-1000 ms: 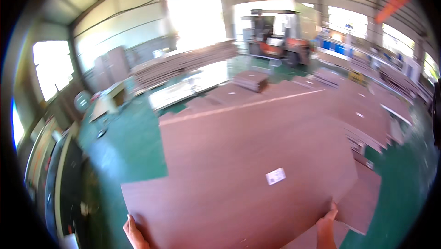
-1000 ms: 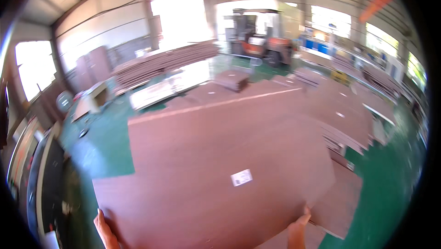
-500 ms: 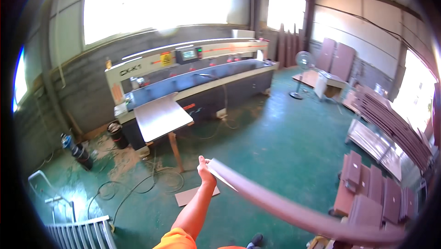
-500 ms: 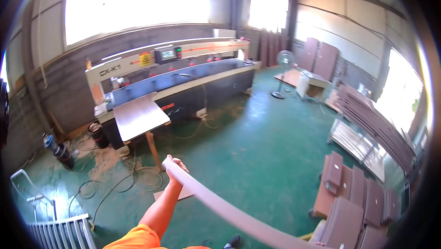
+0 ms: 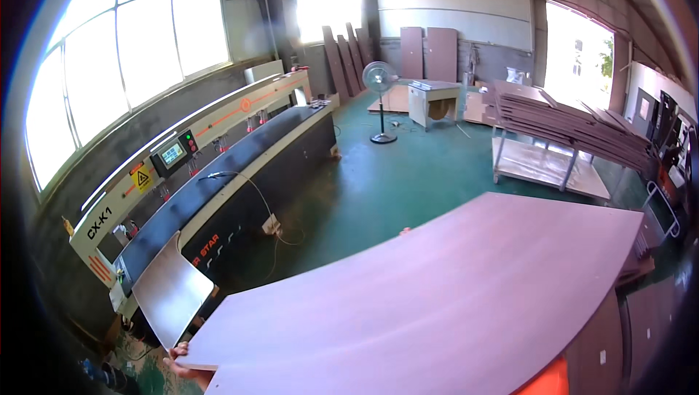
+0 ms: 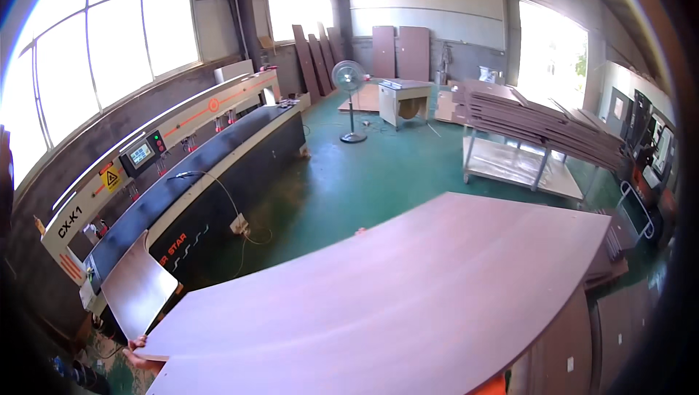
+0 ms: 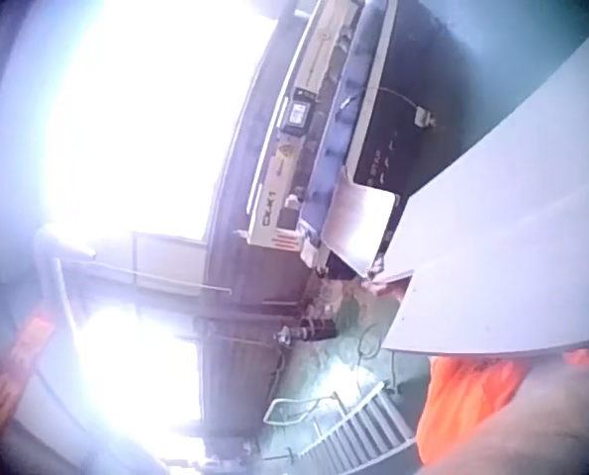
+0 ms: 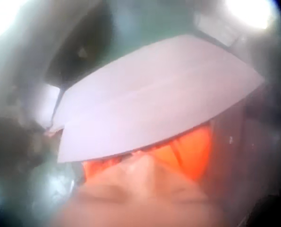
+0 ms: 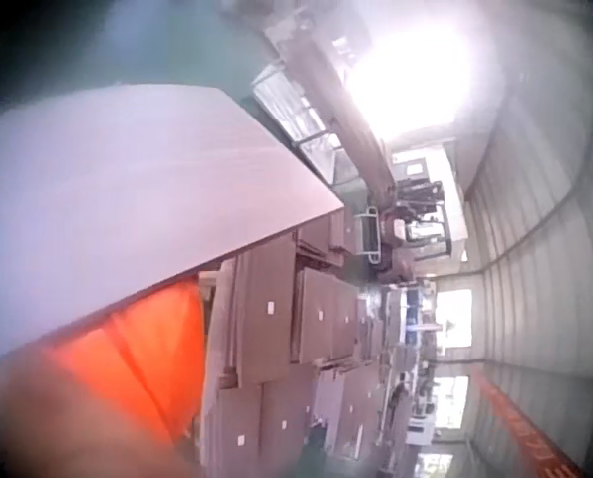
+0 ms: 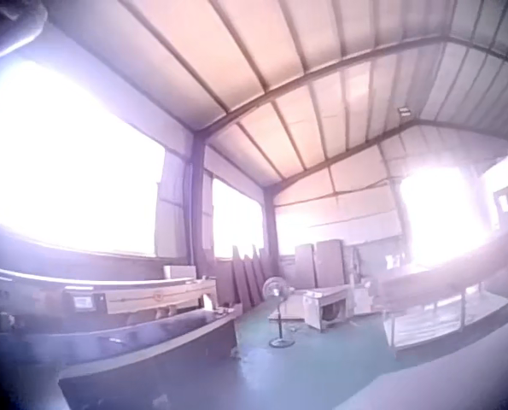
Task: The person moves wooden panels from a stack to a woodworking machine, cleans the panels using an air spray gun, and manipulates the panels on the machine bed while operating controls.
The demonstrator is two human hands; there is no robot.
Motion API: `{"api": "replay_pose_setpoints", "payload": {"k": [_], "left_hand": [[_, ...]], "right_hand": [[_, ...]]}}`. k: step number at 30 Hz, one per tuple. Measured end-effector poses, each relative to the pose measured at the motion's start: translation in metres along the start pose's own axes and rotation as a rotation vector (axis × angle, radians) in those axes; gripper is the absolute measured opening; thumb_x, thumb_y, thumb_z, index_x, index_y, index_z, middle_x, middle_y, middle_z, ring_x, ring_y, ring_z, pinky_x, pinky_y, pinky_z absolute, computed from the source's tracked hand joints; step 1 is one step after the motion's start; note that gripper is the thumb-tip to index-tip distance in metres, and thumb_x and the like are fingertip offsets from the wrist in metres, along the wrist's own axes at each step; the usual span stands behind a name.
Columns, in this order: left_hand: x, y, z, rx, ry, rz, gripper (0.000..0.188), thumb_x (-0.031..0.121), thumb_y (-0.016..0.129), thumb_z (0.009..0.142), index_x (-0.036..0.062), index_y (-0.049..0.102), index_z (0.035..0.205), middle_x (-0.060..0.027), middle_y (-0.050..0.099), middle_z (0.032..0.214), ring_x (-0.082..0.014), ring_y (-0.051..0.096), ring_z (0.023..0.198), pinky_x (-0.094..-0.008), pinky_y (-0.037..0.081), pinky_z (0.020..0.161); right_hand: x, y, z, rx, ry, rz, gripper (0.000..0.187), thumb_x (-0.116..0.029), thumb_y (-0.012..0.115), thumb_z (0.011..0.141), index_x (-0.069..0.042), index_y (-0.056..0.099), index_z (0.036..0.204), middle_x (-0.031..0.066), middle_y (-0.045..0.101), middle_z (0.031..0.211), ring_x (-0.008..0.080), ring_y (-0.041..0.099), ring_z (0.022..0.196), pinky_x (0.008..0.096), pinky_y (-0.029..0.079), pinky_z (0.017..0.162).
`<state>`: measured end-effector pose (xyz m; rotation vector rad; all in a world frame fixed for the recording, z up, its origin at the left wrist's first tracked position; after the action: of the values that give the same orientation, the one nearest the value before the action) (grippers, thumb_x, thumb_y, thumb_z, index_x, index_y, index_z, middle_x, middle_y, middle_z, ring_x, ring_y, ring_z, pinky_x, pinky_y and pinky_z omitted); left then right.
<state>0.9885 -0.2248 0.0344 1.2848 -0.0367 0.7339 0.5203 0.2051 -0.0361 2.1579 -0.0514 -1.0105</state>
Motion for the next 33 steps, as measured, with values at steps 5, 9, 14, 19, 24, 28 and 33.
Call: {"api": "replay_pose_setpoints", "payload": {"k": [5, 9, 14, 19, 24, 28, 33], "left_hand": [[-0.032, -0.019, 0.084, 0.294, -0.124, -0.1, 0.044, 0.033, 0.038, 0.094, 0.0014, 0.051, 0.122, -0.0153, 0.053, 0.128, -0.0304, 0.047, 0.122, -0.0454, 0.029, 0.108], [-0.065, -0.031, 0.158, 0.218, -0.19, -0.024, 0.045, 0.026, 0.04, 0.085, 0.0007, 0.053, 0.119, -0.0137, 0.055, 0.125, -0.0268, 0.05, 0.115, -0.0414, 0.034, 0.103], [-0.088, -0.037, 0.252, -0.028, -0.251, 0.185, 0.043, 0.034, 0.043, 0.083, 0.0019, 0.056, 0.109, -0.0113, 0.06, 0.107, -0.0274, 0.054, 0.105, -0.0413, 0.04, 0.092], [-0.086, -0.024, 0.259, 0.046, -0.081, 0.34, 0.05, 0.033, 0.047, 0.079, 0.0006, 0.051, 0.118, -0.0131, 0.056, 0.116, -0.0288, 0.051, 0.111, -0.0427, 0.039, 0.096], [-0.116, -0.007, 0.238, 0.244, -0.027, 0.443, 0.065, 0.018, 0.048, 0.071, -0.0051, 0.038, 0.131, -0.0157, 0.05, 0.125, -0.0267, 0.047, 0.116, -0.0375, 0.035, 0.102], [-0.127, 0.043, 0.217, 0.353, -0.195, 0.748, 0.061, 0.018, 0.047, 0.072, -0.0068, 0.042, 0.128, -0.0169, 0.056, 0.119, -0.0284, 0.055, 0.108, -0.038, 0.042, 0.097], [-0.127, 0.031, 0.196, 0.929, -0.433, 0.89, 0.046, 0.035, 0.046, 0.091, 0.0016, 0.051, 0.123, -0.015, 0.062, 0.113, -0.0297, 0.059, 0.103, -0.045, 0.046, 0.091]], "right_hand": [[0.02, 0.079, 0.135, -0.056, 0.085, -0.084, 0.065, -0.054, 0.045, 0.086, -0.006, 0.046, 0.13, 0.0087, 0.048, 0.133, 0.029, 0.044, 0.121, 0.0439, 0.034, 0.103], [0.04, 0.149, 0.235, -0.07, 0.147, -0.133, 0.066, -0.055, 0.045, 0.086, -0.006, 0.046, 0.13, 0.0088, 0.047, 0.133, 0.0292, 0.044, 0.121, 0.0441, 0.034, 0.103], [0.064, 0.255, 0.362, -0.164, 0.25, -0.2, 0.067, -0.055, 0.045, 0.086, -0.006, 0.045, 0.131, 0.009, 0.047, 0.133, 0.0293, 0.043, 0.121, 0.0443, 0.034, 0.103], [0.123, 0.363, 0.493, -0.334, 0.438, -0.336, 0.068, -0.056, 0.045, 0.086, -0.006, 0.045, 0.131, 0.0091, 0.047, 0.134, 0.0295, 0.043, 0.122, 0.0445, 0.034, 0.103], [0.17, 0.474, 0.619, -0.493, 0.604, -0.511, 0.069, -0.056, 0.045, 0.085, -0.005, 0.044, 0.132, 0.0092, 0.046, 0.134, 0.0297, 0.043, 0.122, 0.0447, 0.034, 0.103], [0.226, 0.573, 0.686, -0.637, 0.741, -0.655, 0.069, -0.057, 0.044, 0.085, -0.005, 0.044, 0.132, 0.0093, 0.046, 0.134, 0.0298, 0.043, 0.122, 0.0448, 0.034, 0.103], [0.328, 0.681, 0.739, -0.824, 0.925, -0.766, 0.07, -0.057, 0.044, 0.085, -0.005, 0.043, 0.132, 0.0094, 0.046, 0.135, 0.03, 0.043, 0.122, 0.045, 0.034, 0.103]]}}
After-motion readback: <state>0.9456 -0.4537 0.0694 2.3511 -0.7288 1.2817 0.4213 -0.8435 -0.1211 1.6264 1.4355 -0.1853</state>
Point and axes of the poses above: each hand's wrist, its own z-axis towards the middle knuckle, its own y-axis out of the palm, x = y × z, the point moved 3 cm from there along z, towards the middle knuckle
